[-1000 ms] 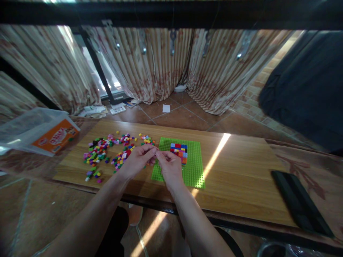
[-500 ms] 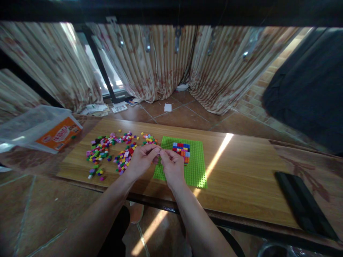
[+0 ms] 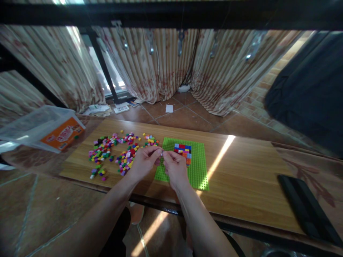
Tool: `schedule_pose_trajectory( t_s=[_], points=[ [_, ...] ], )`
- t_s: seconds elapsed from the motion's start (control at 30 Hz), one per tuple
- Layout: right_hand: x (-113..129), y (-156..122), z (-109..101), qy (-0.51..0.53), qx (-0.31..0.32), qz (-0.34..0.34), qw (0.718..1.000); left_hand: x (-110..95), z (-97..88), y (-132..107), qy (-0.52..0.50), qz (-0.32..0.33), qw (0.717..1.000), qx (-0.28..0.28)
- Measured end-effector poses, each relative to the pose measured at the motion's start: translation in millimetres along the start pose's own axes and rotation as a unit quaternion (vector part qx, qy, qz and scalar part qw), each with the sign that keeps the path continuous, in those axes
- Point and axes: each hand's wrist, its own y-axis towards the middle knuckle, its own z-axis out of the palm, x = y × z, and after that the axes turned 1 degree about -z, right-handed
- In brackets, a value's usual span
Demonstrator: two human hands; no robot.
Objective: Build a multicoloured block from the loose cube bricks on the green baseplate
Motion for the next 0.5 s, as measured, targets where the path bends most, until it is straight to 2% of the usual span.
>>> schedule_pose_trajectory(
  t_s=[0.1,0.2,0.33,0.43,0.5],
  points=[
    [-3,1,0,-0.008,-0.002,-0.01,1.0,-1,1.2,1,-0.018,-0.002,1.0,-0.005],
    [-5,0,-1,-0.066,-0.001,-0.08,0.995,-5,-1.5,2,-0.098,-0.039,0.994,0.004],
    [-1,-3,-4,-0.211,0.018,-0.209,0.955,-10,-10.4,1,-0.195,-0.117,0.973,0.04],
    [0,-5,-7,-0.297,0.039,-0.252,0.92,-8,-14.6,1,-0.197,-0.112,0.972,0.064],
    [-1,-5,-9,-0.325,0.041,-0.26,0.908,-5,-14.7,2,-0.192,-0.094,0.975,0.062]
  ],
)
